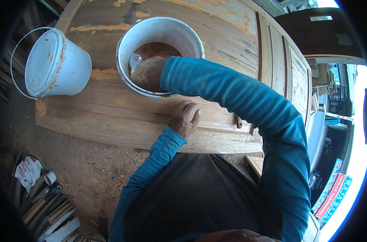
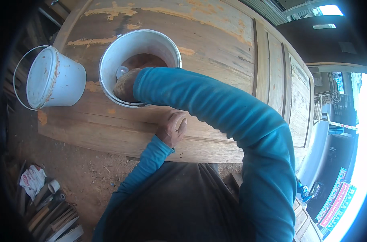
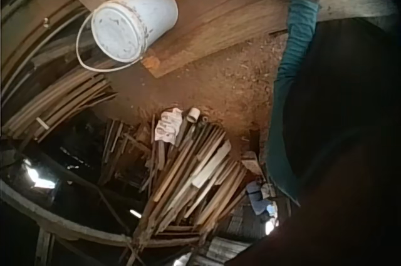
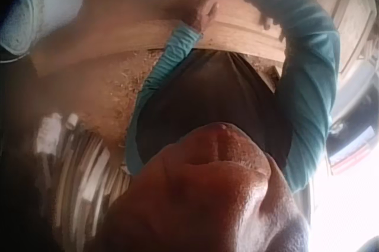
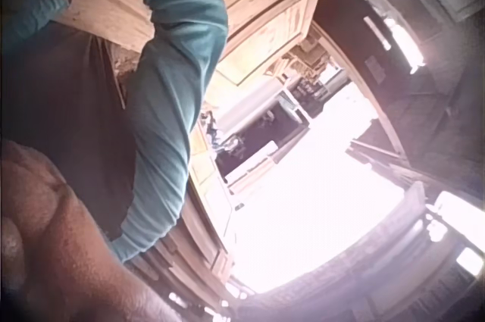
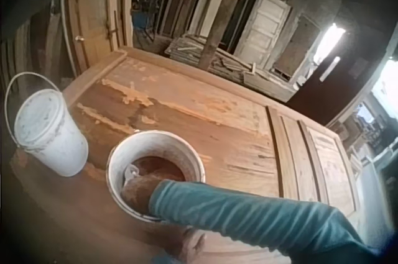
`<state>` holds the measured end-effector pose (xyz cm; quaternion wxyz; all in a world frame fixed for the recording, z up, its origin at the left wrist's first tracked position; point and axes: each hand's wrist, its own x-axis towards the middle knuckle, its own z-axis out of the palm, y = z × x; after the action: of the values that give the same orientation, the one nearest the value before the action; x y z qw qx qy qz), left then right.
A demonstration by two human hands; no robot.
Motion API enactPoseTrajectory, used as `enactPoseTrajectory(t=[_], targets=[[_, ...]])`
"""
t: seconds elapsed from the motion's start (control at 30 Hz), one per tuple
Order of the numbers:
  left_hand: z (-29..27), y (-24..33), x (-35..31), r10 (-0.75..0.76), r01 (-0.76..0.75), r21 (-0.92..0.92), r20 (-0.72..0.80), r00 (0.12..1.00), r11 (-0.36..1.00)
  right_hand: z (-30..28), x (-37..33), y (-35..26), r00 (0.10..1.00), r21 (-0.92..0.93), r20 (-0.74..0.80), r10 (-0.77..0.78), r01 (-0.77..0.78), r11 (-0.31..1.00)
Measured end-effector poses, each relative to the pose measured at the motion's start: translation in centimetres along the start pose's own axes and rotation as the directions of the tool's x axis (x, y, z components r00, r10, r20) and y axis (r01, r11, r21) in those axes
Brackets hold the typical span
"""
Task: The person scrapes old finish from a wooden door with a scraper, applies liquid adhesive from a tube to a crack, and sands the surface of the door by hand with a piece of sandpaper.
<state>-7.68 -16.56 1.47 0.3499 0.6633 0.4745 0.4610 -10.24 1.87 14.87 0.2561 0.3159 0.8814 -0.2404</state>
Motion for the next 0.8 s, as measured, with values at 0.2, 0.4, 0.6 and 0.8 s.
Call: enactPoseTrajectory(t=[0.2,0.4,0.6,0.8], targets=[[-0.1,-0.3,0.2,0.05,-0.05,0.034,-0.012,0.999,0.998,-2.2,-2.8,-0.2,0.98,-0.031,-0.124,-0.154,0.152,0.988],[0.2,0.0,0.4,0.034,-0.036,0.058,0.033,0.999,0.998,-2.3,-5.1,1.5,0.896,-0.023,-0.394,-0.203,0.211,0.977],[0.6,0.1,0.4,0.04,-0.04,0.115,0.004,0.999,0.993,-2.4,-16.0,5.1,0.626,0.27,-0.779,-0.013,0.354,0.895],[1.3,0.3,0.2,-0.036,0.036,0.125,-0.009,0.999,0.991,2.3,-28.8,15.4,0.517,0.457,-0.79,0.329,0.139,0.878]])
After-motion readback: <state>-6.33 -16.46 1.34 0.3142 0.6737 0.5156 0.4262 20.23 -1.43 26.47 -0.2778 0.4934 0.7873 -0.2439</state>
